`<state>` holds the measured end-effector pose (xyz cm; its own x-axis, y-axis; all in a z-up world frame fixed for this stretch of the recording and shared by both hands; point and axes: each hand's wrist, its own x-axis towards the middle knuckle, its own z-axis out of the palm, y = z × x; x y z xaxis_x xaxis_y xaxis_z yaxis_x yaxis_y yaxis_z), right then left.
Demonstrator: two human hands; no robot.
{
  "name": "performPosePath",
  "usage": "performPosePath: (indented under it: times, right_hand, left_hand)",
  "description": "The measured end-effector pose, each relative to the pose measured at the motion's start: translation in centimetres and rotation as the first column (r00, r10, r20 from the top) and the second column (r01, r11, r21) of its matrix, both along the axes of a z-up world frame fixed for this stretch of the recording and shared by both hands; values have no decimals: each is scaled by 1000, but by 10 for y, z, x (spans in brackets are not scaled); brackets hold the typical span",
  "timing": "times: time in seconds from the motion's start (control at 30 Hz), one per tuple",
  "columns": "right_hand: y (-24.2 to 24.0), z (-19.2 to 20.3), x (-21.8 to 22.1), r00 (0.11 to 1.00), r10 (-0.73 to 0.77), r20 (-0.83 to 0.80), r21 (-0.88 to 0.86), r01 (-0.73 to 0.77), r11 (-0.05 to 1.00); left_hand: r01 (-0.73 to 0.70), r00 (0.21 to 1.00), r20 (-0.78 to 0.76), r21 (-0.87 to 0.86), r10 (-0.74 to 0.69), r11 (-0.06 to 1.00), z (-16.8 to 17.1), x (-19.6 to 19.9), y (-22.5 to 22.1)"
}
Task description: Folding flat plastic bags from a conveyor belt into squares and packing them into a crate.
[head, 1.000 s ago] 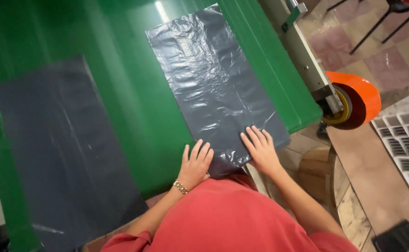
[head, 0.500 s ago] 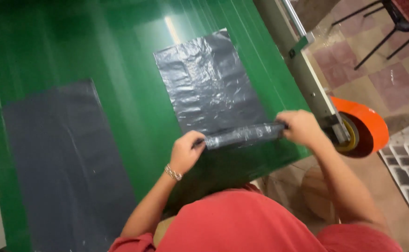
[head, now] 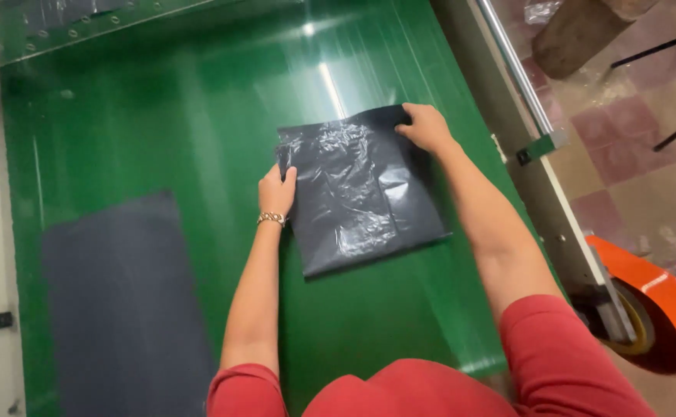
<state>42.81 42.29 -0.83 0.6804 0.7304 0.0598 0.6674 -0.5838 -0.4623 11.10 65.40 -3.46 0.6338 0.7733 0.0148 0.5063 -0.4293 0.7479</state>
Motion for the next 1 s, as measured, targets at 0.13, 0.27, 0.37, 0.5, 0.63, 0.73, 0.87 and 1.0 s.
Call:
performPosePath:
  times: [0.13, 0.27, 0.37, 0.5, 0.63, 0.73, 0.87, 1.0]
  right_hand:
    - [15, 13, 1, 981, 149, 123, -2, -150, 989]
    - [29, 14, 3, 994, 106, 42, -192, -96, 977]
    - [37, 1, 12, 998, 6, -54, -289, -22, 957]
    - [43, -17, 11, 999, -44, 13, -356, 46, 933]
    - [24, -1, -13, 982, -174, -76, -236, 151, 960]
    - [-2, 6, -32, 933, -241, -267, -101, 222, 970]
    - [-49, 35, -76, 996, -55, 65, 338, 30, 941]
    - [-118, 62, -137, 974, -37, 225, 518, -87, 851]
  left_hand:
    - [-41, 998, -41, -4, 41, 999, 27, 0, -12]
    - [-36, 981, -168, 332, 97, 943, 71, 0, -55]
    - [139, 990, -50, 551, -133, 823, 65, 5, -89]
    - [397, 882, 115, 337, -456, 853, 42, 9, -133]
    - [398, 896, 111, 227, -429, 889, 23, 13, -137]
    - [344, 930, 122, 44, -347, 938, 26, 11, -136]
    - [298, 930, 339, -478, -139, 826, 14, 6, -122]
    - [341, 871, 428, -880, 243, 329, 52, -27, -111]
